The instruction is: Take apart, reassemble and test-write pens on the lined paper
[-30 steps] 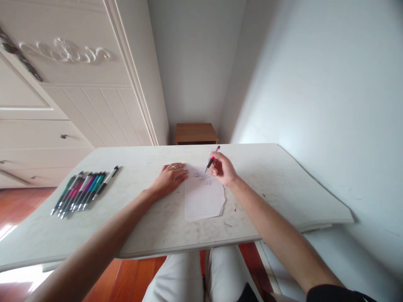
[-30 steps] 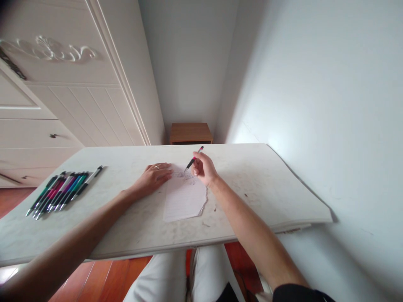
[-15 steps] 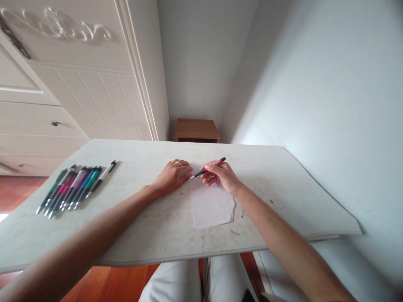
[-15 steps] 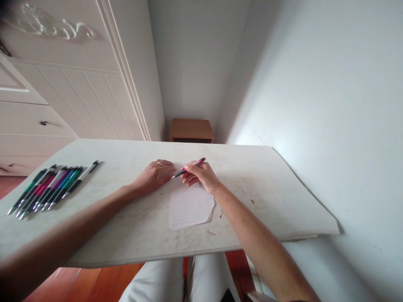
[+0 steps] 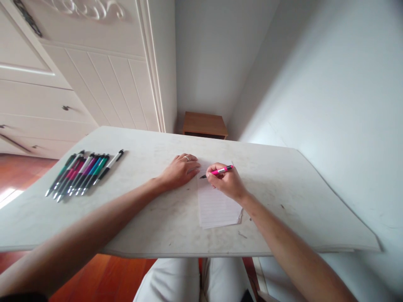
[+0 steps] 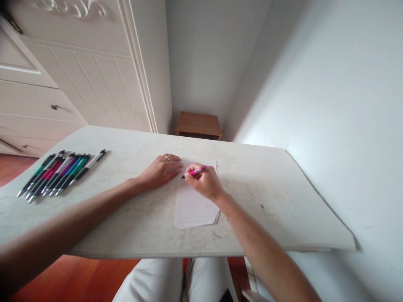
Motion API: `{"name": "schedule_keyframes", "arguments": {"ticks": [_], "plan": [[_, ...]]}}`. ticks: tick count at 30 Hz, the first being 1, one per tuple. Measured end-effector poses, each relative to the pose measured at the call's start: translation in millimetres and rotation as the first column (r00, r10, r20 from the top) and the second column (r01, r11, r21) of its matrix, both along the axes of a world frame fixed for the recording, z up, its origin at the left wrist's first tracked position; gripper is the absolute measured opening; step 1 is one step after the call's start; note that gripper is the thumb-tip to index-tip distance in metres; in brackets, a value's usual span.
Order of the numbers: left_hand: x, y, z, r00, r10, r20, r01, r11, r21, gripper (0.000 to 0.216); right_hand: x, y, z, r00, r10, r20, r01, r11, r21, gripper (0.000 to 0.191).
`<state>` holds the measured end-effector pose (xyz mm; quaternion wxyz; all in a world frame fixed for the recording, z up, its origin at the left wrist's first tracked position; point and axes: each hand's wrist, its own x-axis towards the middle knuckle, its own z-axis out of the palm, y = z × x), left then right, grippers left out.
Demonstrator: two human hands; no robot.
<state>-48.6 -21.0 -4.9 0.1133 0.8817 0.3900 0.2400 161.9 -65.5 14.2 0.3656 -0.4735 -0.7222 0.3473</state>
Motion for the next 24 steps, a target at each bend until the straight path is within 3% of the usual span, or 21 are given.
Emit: {"name": "schedule_keyframes", "arguments": {"ticks": [7, 14, 24], "plan": [[0, 1, -1.7, 0.999, 0.003, -0.035, -0.002, 1.0, 0.022, 0.031, -1, -1, 6.9, 0.998, -0.013, 0.06, 0.01, 0.999, 0.052, 0.011], [-1, 2, -3.9, 1.0, 0.002, -0.029, -0.001, 1.0, 0.031, 0.03, -1, -2, 8.0, 0.999, 0.027, 0.024, -0.027, 1.0, -0.007, 0.014], [-1, 3, -4.6, 1.0, -0.008, -0.026, 0.009, 0.999, 0.036, 0.03, 0, 3, 1.0, 0.996, -0.077, -0.046, 0.076, 0.997, -0.026, 0.014]]}}
